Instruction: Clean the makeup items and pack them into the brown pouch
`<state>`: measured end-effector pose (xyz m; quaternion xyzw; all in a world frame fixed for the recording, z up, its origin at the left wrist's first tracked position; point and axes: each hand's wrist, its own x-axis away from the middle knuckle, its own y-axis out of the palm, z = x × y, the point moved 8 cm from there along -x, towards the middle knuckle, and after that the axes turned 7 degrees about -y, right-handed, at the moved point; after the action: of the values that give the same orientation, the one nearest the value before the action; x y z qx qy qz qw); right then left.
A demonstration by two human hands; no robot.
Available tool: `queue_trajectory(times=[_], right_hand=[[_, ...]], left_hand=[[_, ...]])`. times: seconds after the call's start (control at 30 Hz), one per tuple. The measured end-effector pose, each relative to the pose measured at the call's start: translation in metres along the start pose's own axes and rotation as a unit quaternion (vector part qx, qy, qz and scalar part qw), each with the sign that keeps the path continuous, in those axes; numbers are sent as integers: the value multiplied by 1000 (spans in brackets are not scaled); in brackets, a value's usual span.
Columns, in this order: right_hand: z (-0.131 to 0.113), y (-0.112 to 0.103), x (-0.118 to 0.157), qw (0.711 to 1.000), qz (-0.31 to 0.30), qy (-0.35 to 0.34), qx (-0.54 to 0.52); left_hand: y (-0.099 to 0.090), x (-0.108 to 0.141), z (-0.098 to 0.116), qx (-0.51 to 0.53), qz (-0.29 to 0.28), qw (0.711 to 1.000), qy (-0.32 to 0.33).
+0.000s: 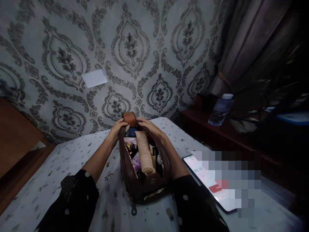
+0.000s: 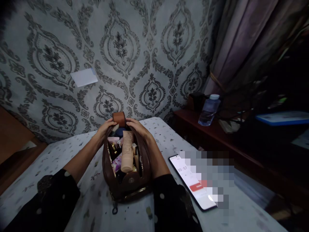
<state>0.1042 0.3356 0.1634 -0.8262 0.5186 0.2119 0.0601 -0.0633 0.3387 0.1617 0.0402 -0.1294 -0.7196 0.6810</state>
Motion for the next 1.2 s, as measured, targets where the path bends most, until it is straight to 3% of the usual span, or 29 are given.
queue_trajectory(times=[0.2,0.47,0.77,1.0,1.2], right_hand=[[-4,4,1,999,-23,-32,-2],[-4,2,-3,998,-22,-50,14],[-18,5,-5,995,-37,-86,17],[-27,10,-1,992,-48,-116,4],[-36,17,-3,987,-69,-137,44]], left_hand=[[-3,0,0,-23,25,999,-17],[17,17,22,-7,23,997,67],[27,31,36,-31,34,993,111],[35,44,42,-44,-15,986,158],[42,57,45,-112,-18,975,192]])
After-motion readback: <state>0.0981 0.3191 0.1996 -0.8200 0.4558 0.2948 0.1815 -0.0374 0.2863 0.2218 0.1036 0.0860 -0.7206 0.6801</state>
